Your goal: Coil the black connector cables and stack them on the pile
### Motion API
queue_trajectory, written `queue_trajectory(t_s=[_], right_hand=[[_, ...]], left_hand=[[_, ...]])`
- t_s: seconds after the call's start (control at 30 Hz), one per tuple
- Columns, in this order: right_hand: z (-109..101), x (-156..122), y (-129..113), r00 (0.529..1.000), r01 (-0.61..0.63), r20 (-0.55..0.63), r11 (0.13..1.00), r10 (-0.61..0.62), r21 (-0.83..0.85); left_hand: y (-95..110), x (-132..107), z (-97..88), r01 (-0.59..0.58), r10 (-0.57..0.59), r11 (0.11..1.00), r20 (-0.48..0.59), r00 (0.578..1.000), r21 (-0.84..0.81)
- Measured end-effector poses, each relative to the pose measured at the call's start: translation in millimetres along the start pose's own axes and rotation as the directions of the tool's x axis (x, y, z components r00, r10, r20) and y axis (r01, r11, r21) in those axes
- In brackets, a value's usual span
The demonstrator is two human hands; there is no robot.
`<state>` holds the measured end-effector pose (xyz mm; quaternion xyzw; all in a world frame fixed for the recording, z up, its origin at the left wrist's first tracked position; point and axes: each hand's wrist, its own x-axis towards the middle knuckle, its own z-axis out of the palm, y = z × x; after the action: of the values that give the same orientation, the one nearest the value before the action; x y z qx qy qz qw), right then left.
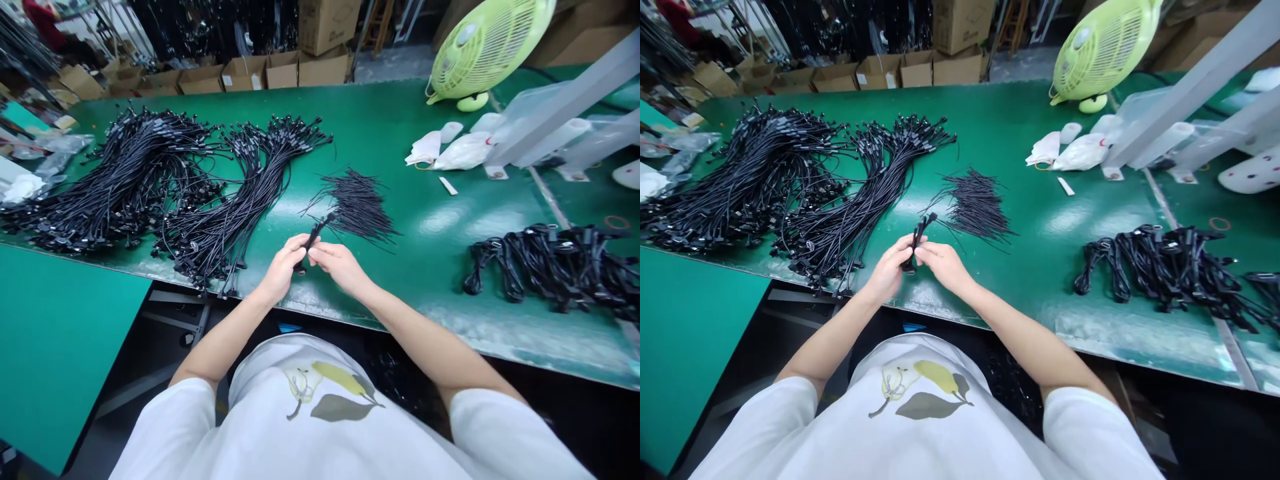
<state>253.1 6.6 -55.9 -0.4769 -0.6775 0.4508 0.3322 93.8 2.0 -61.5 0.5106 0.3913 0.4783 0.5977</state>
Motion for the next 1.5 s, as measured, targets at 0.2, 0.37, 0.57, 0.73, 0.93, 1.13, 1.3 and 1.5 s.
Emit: queue_trajectory(t_s=[0.2,0.37,0.57,0.73,0.93,1.13,1.3,1.5], right_hand=[[-15.2,-4.7,11.8,0.999,-0.023,-0.038,0.999,0.024,0.033],[1.5,-24.7,5.0,0.969,0.239,0.150,0.904,-0.198,-0.355],[0.5,-22.1,28.7,0.968,-0.016,0.250,0.997,0.033,-0.069],[-5.5,-20.9,27.6,1.000,-0.010,0.028,0.994,0.013,-0.105],[9.9,-27.4,17.1,0.997,-0.072,0.066,0.918,0.050,0.391],[18.3,-38.2,24.5,0.914,-0.347,0.400,0.648,0.070,0.678],[-16.0,-41.1,29.9,0.960,-0.258,0.249,0.751,0.128,0.608],[-35.1,-28.8,11.1,0.994,0.043,-0.105,0.927,-0.004,0.373]], left_hand=[[1.3,-16.6,-8.5,-0.076,-0.027,0.895,0.224,0.974,0.439],[-15.9,-8.3,-10.0,0.261,-0.266,0.963,0.094,0.959,0.067],[-2.8,-21.5,-14.3,0.099,-0.155,0.973,0.275,0.949,0.207],[-33.1,-32.7,-1.3,0.101,-0.081,0.961,-0.088,0.993,0.258],[-33.2,-27.7,-6.0,-0.026,0.000,0.977,0.122,0.992,0.214],[-28.1,-35.0,-5.4,0.066,-0.081,0.990,0.122,0.989,0.122],[-10.1,-37.8,0.0,0.235,-0.222,0.971,0.190,0.956,-0.049],[-4.3,-37.0,6.2,0.310,-0.306,0.951,0.168,0.937,-0.001]])
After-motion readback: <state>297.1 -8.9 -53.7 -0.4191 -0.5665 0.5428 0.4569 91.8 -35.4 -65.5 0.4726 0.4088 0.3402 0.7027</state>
